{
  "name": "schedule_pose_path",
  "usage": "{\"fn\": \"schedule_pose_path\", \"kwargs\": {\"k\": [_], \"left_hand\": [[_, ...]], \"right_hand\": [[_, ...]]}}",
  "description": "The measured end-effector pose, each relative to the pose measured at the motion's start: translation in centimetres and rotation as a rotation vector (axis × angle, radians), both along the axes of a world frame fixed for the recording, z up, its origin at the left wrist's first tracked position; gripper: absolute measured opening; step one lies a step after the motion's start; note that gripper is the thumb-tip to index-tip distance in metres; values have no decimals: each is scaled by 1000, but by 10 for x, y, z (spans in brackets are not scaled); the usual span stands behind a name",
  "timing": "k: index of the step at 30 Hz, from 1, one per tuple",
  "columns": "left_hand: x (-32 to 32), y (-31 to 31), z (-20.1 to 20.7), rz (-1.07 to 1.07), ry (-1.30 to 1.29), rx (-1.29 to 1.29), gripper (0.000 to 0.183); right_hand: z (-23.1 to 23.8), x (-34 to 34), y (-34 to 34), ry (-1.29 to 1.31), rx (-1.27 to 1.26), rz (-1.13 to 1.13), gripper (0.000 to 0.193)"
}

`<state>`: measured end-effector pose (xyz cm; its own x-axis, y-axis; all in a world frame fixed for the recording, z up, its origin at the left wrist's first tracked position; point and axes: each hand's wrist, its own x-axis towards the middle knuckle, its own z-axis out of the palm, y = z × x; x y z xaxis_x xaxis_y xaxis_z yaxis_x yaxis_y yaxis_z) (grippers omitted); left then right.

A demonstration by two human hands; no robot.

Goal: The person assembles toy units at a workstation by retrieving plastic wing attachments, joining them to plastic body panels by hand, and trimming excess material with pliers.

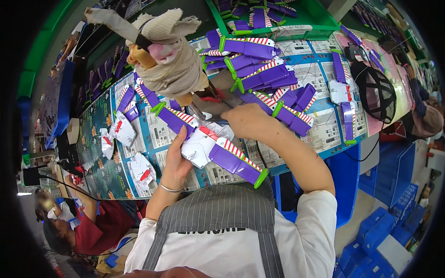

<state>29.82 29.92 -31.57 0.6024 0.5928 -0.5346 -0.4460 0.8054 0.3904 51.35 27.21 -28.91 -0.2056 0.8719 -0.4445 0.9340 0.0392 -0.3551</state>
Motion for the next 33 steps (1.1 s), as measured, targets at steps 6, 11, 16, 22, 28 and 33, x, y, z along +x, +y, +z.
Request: {"fn": "schedule_pose_path", "kwargs": {"k": [6, 11, 16, 22, 28, 33], "left_hand": [[2, 1, -4, -18, -13, 6, 36], [1, 2, -2, -16, 54, 46, 40], [4, 1, 1, -29, 98, 84, 44], [3, 1, 0, -24, 108, 75, 43], [4, 2, -1, -30, 121, 73, 45], [4, 2, 3, -48, 117, 78, 46]], "right_hand": [[-2, 2, -2, 9, 4, -16, 32], [-1, -3, 0, 2, -18, -23, 33], [-5, 0, -3, 1, 6, -18, 33], [1, 0, 0, -7, -29, -4, 35], [-3, 0, -2, -14, -13, -16, 31], [-1, 2, -1, -3, -13, -3, 31]]}}
